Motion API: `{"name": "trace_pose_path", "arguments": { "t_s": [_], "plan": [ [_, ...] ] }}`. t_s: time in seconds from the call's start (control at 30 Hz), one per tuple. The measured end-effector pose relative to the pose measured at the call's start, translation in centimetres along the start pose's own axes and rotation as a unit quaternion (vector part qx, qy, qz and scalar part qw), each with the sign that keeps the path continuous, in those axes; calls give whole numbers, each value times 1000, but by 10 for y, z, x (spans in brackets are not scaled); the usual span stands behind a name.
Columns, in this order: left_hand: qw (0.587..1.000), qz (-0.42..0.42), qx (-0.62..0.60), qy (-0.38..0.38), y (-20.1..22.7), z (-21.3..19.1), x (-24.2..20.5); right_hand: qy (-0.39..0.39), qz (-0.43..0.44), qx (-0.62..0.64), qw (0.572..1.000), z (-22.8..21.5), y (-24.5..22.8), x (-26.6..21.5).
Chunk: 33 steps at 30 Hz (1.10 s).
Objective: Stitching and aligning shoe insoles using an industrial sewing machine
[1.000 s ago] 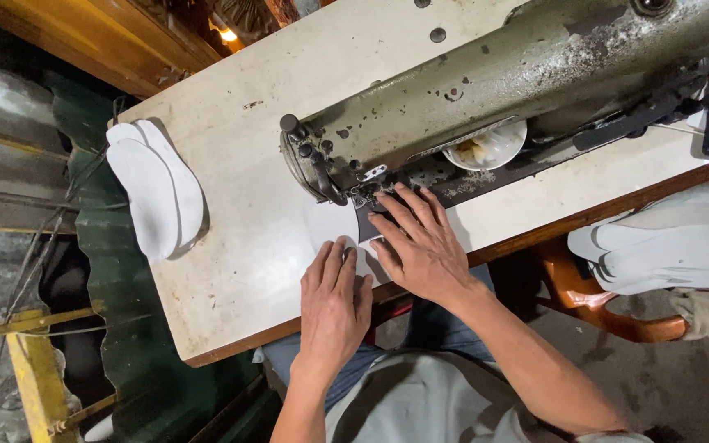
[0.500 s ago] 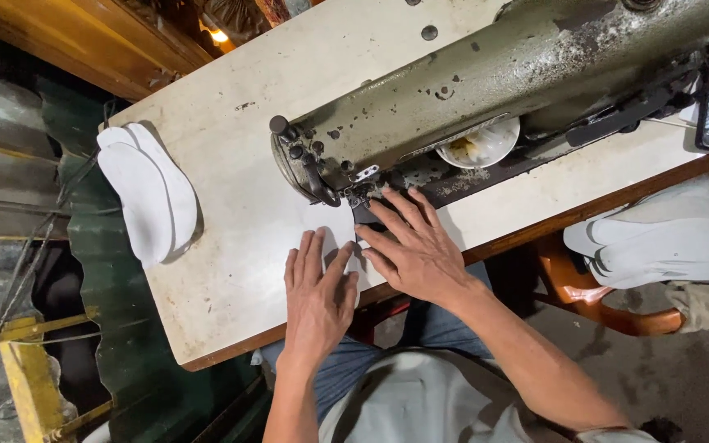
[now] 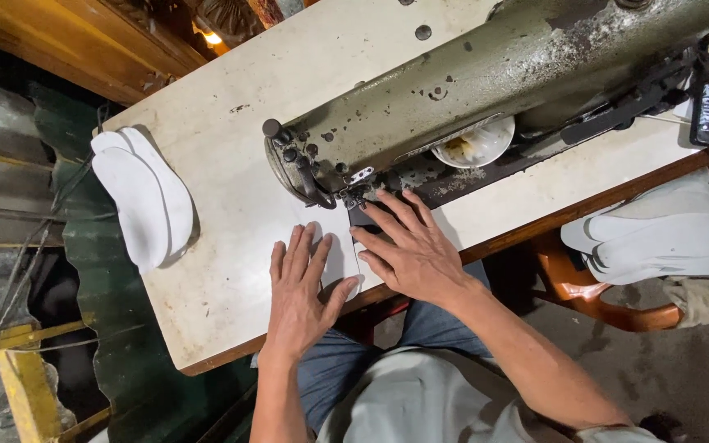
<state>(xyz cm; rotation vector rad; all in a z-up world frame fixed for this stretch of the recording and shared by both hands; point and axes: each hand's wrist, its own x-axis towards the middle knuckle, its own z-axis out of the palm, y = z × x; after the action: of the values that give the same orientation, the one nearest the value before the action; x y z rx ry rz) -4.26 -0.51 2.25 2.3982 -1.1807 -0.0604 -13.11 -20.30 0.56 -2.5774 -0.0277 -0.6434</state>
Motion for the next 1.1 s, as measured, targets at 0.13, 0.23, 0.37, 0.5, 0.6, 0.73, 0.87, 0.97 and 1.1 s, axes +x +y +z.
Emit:
{"name": "trace_pose_path", "arguments": {
  "t_s": [0.13,0.23,0.37,0.5,0.6,0.73,0.87,0.97,1.1],
  "plan": [
    [1000,-2,24,-16,-9,1,2,1,2,0,1000,1,0,-1],
    [999,-6,42,-15,-12,2,3,1,1,6,1000,-1,-1,0],
    [999,-5,51,-15,-15,3,5,-1,0,6,1000,-2,0,0],
    [998,-8,56,-16,-18,3,10,-2,-2,5,1000,-1,0,1],
    [998,-10,57,-10,-19,5,13,-1,-6,4,1000,0,0,0],
    [998,-7,62,2,-21,7,15,-4,-11,3,1000,0,1,0],
    [998,6,62,22,-20,12,16,-6,-8,-18,1000,3,3,-2],
    [996,23,77,38,-19,19,17,30,-18,-6,999,7,9,-8],
    [993,32,113,26,-15,17,21,13,-24,-3,1000,3,14,-14]
  ]
}}
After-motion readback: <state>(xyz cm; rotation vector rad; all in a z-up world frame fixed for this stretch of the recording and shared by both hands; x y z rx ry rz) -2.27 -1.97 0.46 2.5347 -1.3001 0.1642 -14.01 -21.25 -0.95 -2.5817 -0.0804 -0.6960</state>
